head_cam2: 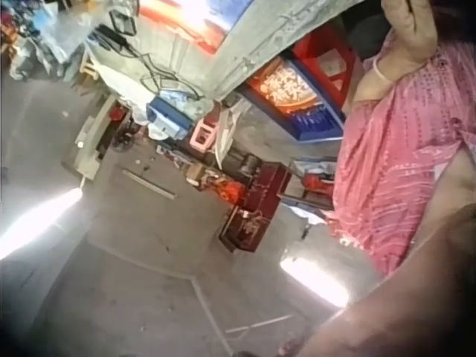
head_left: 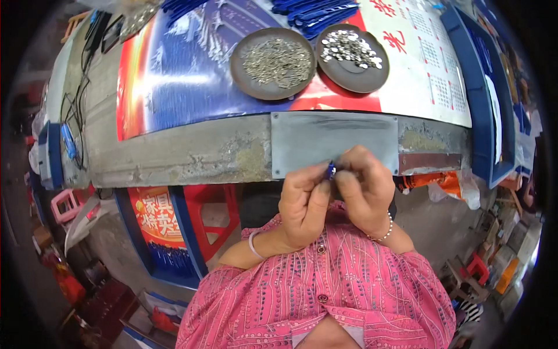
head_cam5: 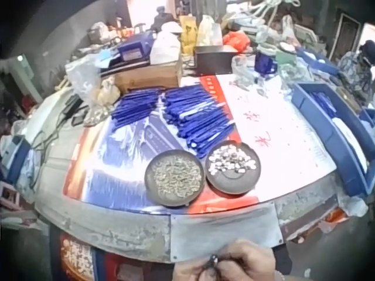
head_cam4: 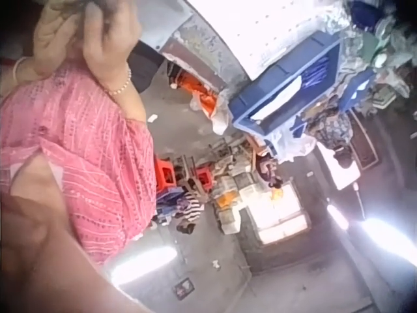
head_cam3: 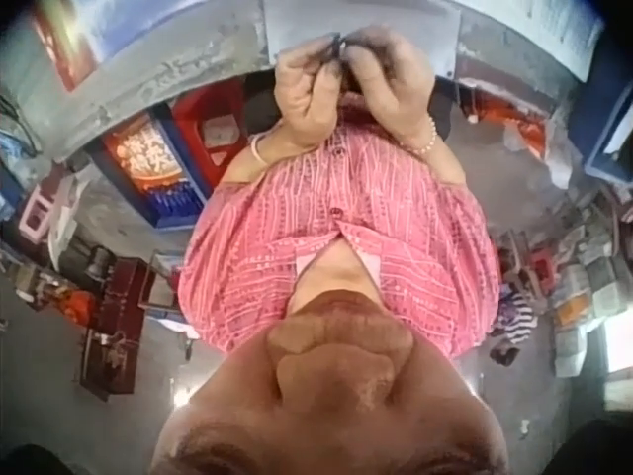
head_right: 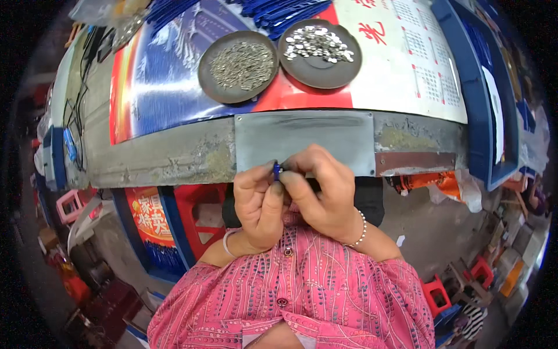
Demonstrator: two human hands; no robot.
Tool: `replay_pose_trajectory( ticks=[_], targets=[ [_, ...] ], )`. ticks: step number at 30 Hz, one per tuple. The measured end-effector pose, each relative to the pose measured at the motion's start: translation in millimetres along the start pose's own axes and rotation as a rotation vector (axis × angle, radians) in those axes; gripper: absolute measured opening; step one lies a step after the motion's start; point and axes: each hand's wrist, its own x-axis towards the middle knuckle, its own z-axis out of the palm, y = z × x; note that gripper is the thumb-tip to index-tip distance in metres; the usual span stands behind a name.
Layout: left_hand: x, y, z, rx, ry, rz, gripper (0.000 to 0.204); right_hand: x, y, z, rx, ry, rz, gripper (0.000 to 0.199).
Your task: The person is assembling small blue plastic parts with metallic components at a manual workstation.
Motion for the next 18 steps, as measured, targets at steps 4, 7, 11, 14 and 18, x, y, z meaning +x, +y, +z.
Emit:
replay_pose_trajectory(
  ticks=[4,7,11,14,18],
  targets=[
    [-2,3,-6,0.102,0.007,0.021,0.027,0,7,12,-0.205,0.072,-0.303,0.012],
    [-4,5,-9,0.110,0.013,0.010,0.025,-3,6,19,-0.362,0.080,-0.364,0.012],
    [-9,2,-14,0.117,-0.013,0.022,0.026,-8,-2,23,-0.420,0.078,-0.314,0.010],
    [-13,1,-17,0.041,-0.053,-0.023,0.026,-5,-6,18,0.116,-0.050,0.132,0.006],
    [-6,7,-10,0.062,0.090,0.015,0.023,1,-9,16,-0.130,0.006,-0.104,0.008]
  ],
)
